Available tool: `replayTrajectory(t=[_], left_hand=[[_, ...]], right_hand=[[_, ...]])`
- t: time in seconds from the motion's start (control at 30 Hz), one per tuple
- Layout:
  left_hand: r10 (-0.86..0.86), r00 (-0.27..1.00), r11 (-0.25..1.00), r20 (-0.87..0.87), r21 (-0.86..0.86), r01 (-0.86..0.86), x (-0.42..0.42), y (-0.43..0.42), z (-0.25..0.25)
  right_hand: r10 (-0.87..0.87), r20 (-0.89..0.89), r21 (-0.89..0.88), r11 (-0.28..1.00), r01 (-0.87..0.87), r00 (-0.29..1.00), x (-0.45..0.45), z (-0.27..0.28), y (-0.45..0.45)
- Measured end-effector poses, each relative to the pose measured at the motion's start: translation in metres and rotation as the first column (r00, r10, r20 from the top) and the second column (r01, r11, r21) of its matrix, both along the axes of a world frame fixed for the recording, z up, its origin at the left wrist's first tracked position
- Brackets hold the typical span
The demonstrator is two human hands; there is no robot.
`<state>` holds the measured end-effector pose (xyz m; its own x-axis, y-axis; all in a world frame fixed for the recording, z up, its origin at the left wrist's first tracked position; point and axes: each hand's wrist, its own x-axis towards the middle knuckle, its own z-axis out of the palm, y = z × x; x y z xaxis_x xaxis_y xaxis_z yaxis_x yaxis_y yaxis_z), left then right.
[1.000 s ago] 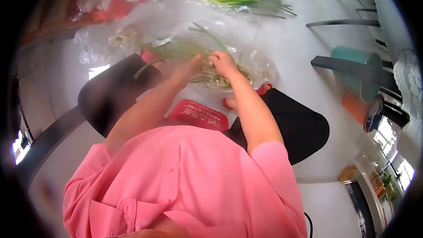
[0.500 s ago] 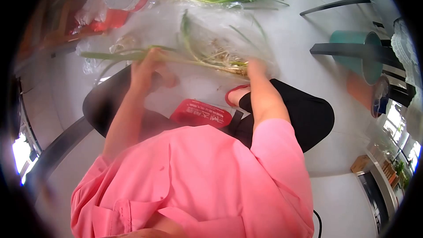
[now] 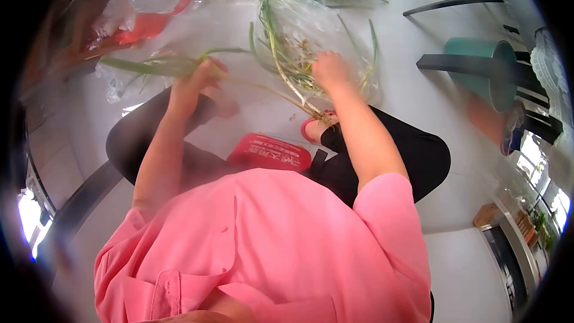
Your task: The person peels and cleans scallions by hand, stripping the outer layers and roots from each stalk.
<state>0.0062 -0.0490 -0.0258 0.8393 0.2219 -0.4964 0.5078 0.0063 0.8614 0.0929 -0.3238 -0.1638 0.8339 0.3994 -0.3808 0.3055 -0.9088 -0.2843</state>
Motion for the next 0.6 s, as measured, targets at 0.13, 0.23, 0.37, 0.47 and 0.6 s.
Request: replayTrajectory(t=[0.13, 0.23, 0.37, 0.47, 0.6], left_hand=[[0.037, 0.999, 0.999, 0.027, -0.030, -0.037, 0.007, 0.004, 0.008], [0.071, 0.995, 0.995, 0.074, -0.072, -0.066, 0.010, 0.006, 0.007], [0.122, 0.991, 0.982, 0.055, -0.152, -0.112, 0.014, 0.001, 0.010], [0.134, 0.985, 0.982, 0.113, -0.150, -0.116, 0.015, 0.003, 0.009], [0.155, 0.977, 0.983, 0.148, -0.124, -0.137, 0.013, -0.001, 0.029]], right_hand=[[-0.132, 0.156, 0.112, 0.987, 0.115, 0.979, -0.017, 0.024, 0.008], [-0.148, -0.357, -0.246, 0.967, 0.060, 0.922, 0.001, 0.072, 0.001], [-0.229, -0.555, -0.289, 0.955, 0.074, 0.800, 0.001, 0.073, -0.016], [-0.156, -0.913, -0.003, 0.927, 0.376, 0.377, -0.012, 0.037, -0.037], [0.000, -0.881, 0.281, 0.806, 0.521, 0.473, -0.010, 0.016, -0.043]])
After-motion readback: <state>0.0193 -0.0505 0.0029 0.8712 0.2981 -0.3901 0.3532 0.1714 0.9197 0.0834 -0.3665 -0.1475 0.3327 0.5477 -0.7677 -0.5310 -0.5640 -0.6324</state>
